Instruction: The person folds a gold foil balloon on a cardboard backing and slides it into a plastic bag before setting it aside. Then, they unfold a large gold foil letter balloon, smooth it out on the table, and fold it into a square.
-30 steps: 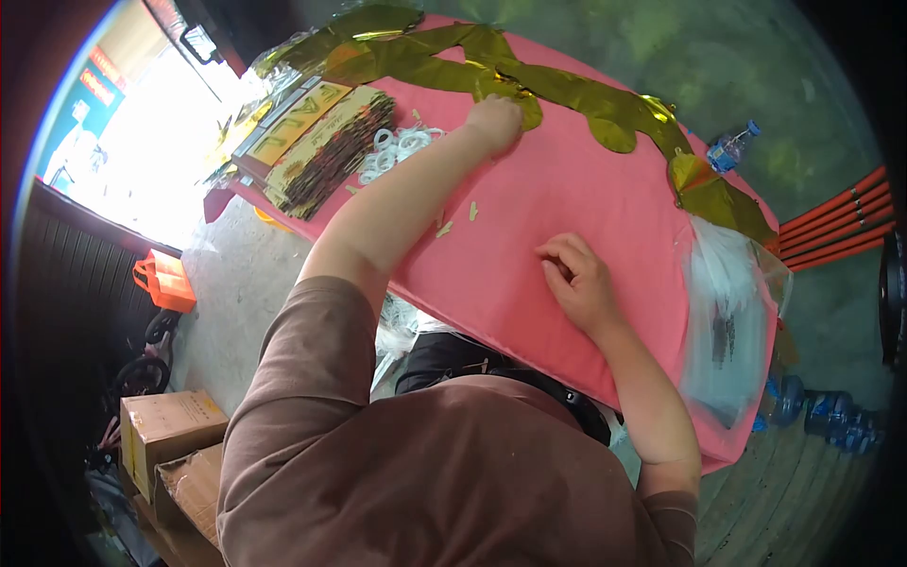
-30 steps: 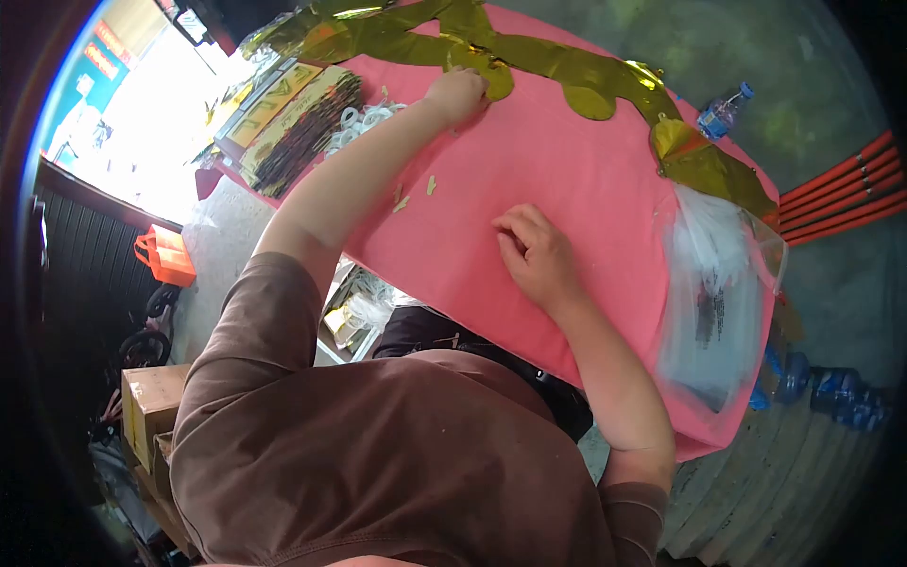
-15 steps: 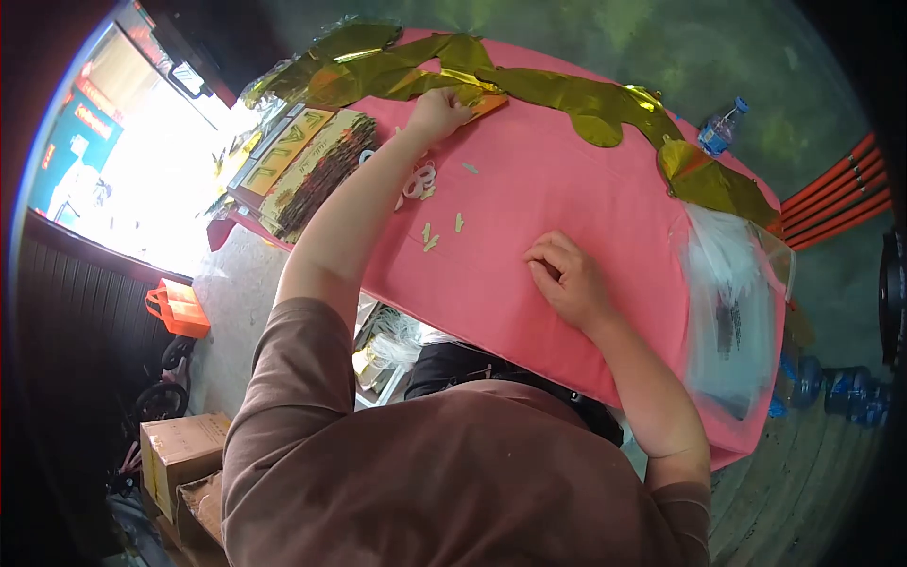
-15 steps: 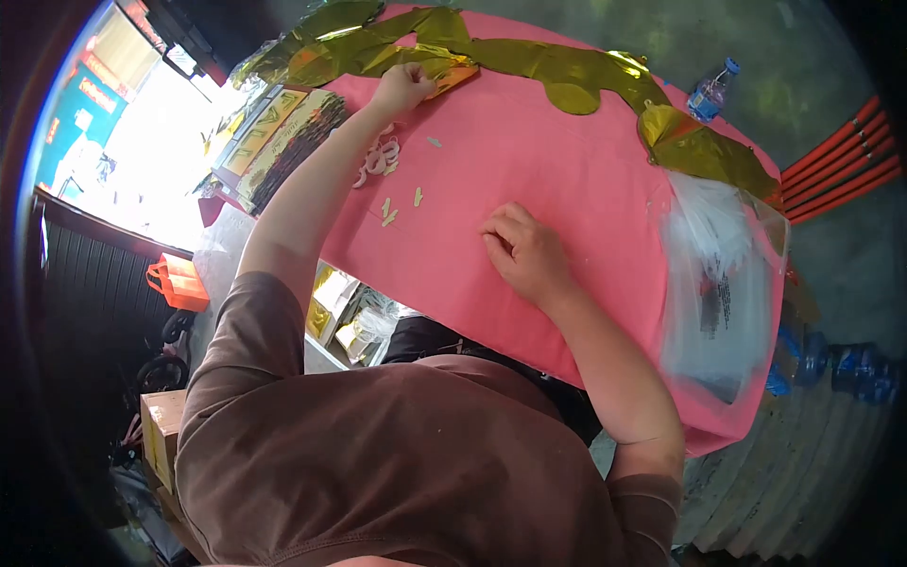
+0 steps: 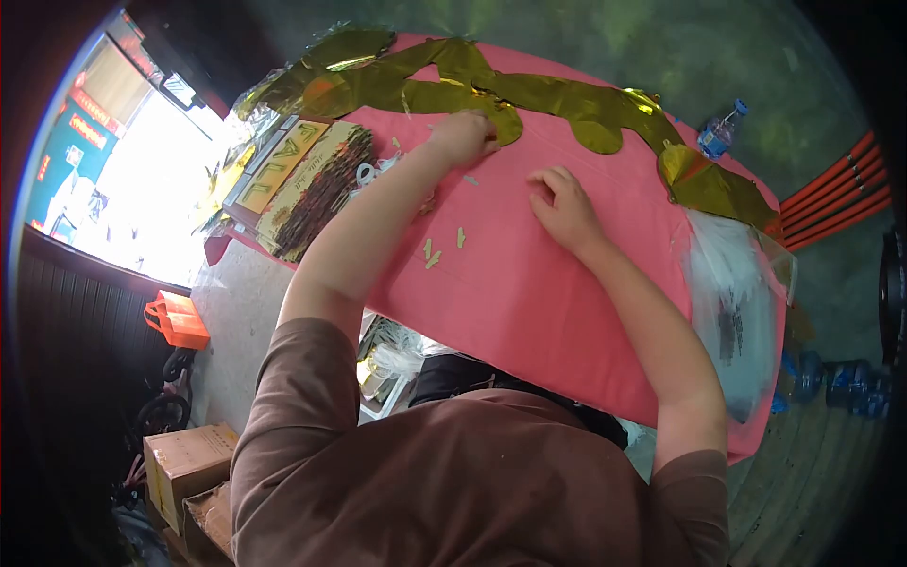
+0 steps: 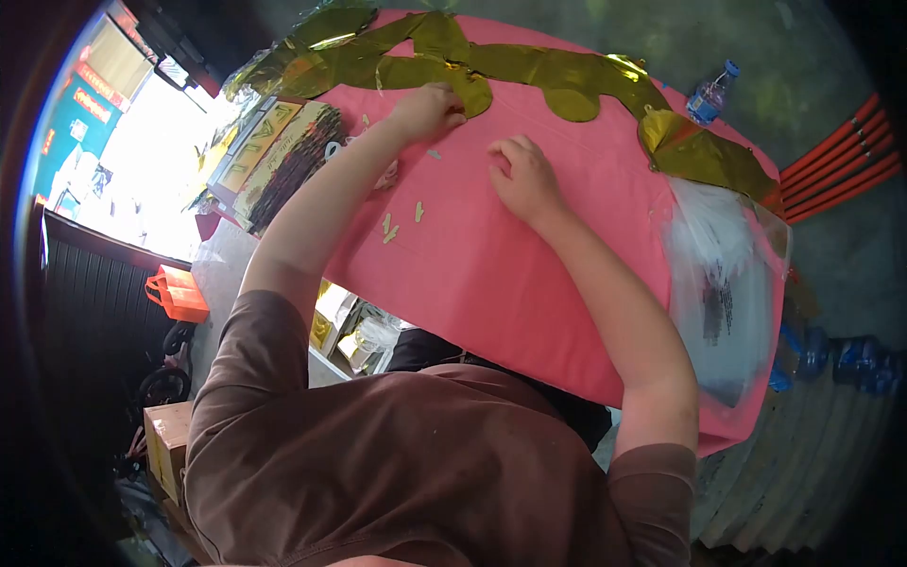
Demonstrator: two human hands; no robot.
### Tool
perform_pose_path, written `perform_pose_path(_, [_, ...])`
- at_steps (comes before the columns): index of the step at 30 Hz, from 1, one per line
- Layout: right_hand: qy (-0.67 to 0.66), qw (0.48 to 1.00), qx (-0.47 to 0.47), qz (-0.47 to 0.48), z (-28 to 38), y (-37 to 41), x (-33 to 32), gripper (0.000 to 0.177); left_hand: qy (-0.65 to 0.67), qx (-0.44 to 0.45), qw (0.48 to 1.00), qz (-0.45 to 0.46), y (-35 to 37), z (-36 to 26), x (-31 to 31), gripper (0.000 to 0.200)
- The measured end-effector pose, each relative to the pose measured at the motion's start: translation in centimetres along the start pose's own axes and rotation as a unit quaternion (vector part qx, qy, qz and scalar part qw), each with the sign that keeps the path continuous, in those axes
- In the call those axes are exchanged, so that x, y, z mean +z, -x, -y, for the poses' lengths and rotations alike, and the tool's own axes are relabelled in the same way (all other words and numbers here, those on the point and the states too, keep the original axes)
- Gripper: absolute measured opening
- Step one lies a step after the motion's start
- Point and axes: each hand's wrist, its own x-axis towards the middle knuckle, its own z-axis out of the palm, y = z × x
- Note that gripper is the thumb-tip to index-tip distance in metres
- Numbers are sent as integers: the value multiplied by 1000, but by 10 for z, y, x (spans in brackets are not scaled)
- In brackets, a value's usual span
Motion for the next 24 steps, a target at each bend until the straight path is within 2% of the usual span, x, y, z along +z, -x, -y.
perform_pose_path(3, [57, 998, -11, -17, -16, -22, 14, 27, -77, 22, 997, -23, -7, 1, 21, 19])
perform_pose_path(5, [103, 993, -8, -58, -24, -32, 23, 33, -118, 40, 992, -28, -5, -1, 19, 18])
perform_pose_path(7, [122, 991, 9, -59, -29, -41, 28, 37, -158, 58, 985, -32, -6, 1, 15, 16])
perform_pose_path(9, [139, 988, 30, -60, -31, -48, 35, 40, 27, -37, 996, -70, -6, 4, 10, 18])
perform_pose_path(10, [138, 987, 23, -78, -32, -52, 38, 44, 28, -36, 997, -68, -7, 8, 10, 18])
perform_pose_path(12, [135, 986, 17, -94, -33, -63, 46, 49, 226, -157, 961, -30, -11, 21, 7, 19])
perform_pose_path(13, [143, 984, 7, -108, -36, -69, 50, 53, 225, -156, 961, -29, -15, 30, 11, 19])
perform_pose_path(15, [151, 981, 1, -121, -34, -75, 55, 57, 375, -184, 908, -23, -20, 46, 26, 26])
perform_pose_path(18, [192, 979, -4, -66, -25, -82, 59, 57, 411, -199, 890, 7, -25, 45, 20, 30])
perform_pose_path(22, [223, 973, -30, -55, -33, -89, 64, 39, 451, -241, 859, 17, -29, 62, 13, 33])
perform_pose_path(24, [221, 974, -29, -48, -34, -90, 65, 32, 517, -242, 821, -11, -26, 73, -1, 30])
